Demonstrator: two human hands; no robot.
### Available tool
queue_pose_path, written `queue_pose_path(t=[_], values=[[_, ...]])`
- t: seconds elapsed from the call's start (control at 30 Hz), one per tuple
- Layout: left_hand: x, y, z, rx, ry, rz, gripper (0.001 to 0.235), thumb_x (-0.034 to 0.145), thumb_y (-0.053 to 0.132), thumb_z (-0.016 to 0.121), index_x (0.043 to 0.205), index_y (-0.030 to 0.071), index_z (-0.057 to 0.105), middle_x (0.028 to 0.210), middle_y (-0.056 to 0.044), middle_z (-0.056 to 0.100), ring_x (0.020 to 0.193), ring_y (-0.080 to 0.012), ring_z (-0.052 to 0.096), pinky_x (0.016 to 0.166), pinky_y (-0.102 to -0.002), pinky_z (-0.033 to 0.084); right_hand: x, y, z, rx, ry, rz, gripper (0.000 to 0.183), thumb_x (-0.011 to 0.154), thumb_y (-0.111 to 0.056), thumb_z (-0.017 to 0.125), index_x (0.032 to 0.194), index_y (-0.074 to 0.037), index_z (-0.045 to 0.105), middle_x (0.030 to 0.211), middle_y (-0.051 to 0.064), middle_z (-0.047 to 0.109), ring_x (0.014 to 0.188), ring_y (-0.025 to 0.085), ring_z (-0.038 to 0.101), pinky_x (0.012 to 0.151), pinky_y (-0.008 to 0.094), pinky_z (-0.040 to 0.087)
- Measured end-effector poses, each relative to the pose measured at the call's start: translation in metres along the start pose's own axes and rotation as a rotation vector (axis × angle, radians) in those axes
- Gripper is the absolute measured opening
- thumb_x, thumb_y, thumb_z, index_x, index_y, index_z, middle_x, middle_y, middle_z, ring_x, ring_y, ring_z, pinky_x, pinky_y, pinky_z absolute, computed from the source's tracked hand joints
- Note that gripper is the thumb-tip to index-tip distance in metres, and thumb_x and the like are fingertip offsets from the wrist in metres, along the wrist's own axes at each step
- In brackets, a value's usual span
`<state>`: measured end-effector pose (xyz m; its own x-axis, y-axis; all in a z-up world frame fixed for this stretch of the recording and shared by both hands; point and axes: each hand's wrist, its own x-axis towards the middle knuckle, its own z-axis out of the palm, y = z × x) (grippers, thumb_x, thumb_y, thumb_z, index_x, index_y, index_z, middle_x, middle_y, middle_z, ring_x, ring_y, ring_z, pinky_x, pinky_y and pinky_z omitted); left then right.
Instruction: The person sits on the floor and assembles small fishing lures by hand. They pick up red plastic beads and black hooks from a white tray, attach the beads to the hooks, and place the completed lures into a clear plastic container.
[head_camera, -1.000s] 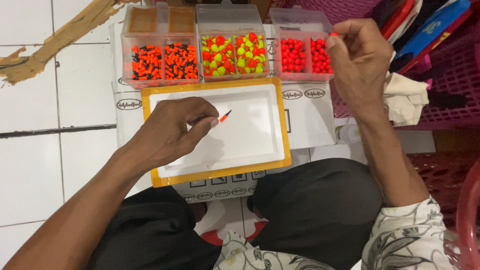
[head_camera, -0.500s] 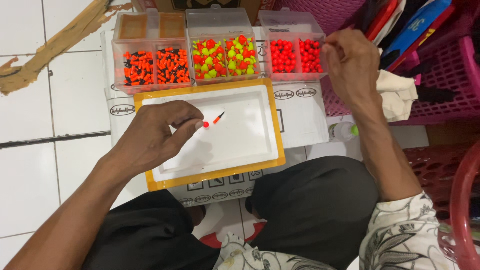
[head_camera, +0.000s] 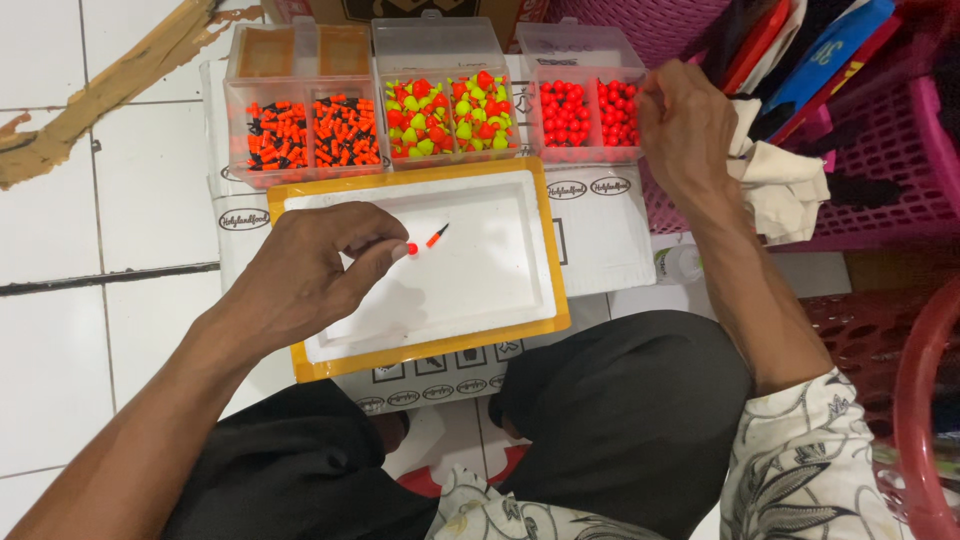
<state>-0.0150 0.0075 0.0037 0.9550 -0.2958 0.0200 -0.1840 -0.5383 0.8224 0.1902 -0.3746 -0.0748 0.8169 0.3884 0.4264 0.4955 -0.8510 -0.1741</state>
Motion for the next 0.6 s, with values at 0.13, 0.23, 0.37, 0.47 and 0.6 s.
queue_pose_path(t=[0.13, 0.23, 0.37, 0.47, 0.6], values=[[0.0005, 0.0004, 0.0004, 0.005, 0.007, 0.026, 0.02, 0.101, 0.02, 0.057, 0.097, 0.007, 0.071, 0.088, -0.001, 0.073, 0.074, -0.0165, 0.062, 0.063, -0.031, 0.049, 0.0011, 0.0027, 0.0061, 0.025, 0.041, -0.065, 0.008, 0.095, 0.0, 0.071, 0.099, -0.005, 0.066, 0.094, 0.012, 0.068, 0.081, 0.032, 0.064, 0.063, 0.048, 0.044], [0.0004, 0.0015, -0.0003, -0.008, 0.001, -0.001, 0.02, 0.101, 0.021, 0.057, 0.097, 0.007, 0.071, 0.089, -0.001, 0.073, 0.074, -0.0157, 0.062, 0.062, -0.03, 0.049, 0.0011, 0.003, 0.0062, 0.057, -0.009, -0.104, 0.009, 0.095, 0.004, 0.07, 0.101, -0.002, 0.071, 0.097, 0.011, 0.071, 0.086, 0.033, 0.064, 0.073, 0.048, 0.047], [0.0004, 0.0002, 0.0001, 0.009, -0.009, -0.035, 0.019, 0.1, 0.022, 0.058, 0.097, 0.009, 0.071, 0.09, 0.0, 0.074, 0.073, -0.015, 0.062, 0.058, -0.03, 0.049, 0.0018, 0.0055, 0.0057, 0.063, -0.028, -0.204, 0.009, 0.09, 0.01, 0.066, 0.093, 0.001, 0.067, 0.09, 0.013, 0.07, 0.081, 0.037, 0.063, 0.079, 0.049, 0.048], [0.0004, -0.0021, 0.0005, 0.0, -0.011, -0.005, 0.019, 0.1, 0.021, 0.057, 0.097, 0.008, 0.071, 0.09, -0.001, 0.073, 0.075, -0.0158, 0.063, 0.062, -0.031, 0.049, 0.002, 0.0058, 0.0055, 0.05, -0.028, -0.18, 0.018, 0.091, 0.006, 0.061, 0.101, 0.001, 0.074, 0.099, 0.015, 0.075, 0.087, 0.039, 0.065, 0.078, 0.051, 0.049], [0.0005, -0.0029, 0.0002, -0.005, -0.01, 0.029, 0.02, 0.101, 0.021, 0.057, 0.096, 0.006, 0.07, 0.088, -0.002, 0.073, 0.073, -0.0174, 0.061, 0.064, -0.031, 0.049, 0.0038, 0.0011, 0.0046, 0.058, -0.015, -0.214, 0.031, 0.092, 0.012, 0.059, 0.119, 0.007, 0.072, 0.108, 0.02, 0.073, 0.093, 0.04, 0.064, 0.081, 0.05, 0.048]])
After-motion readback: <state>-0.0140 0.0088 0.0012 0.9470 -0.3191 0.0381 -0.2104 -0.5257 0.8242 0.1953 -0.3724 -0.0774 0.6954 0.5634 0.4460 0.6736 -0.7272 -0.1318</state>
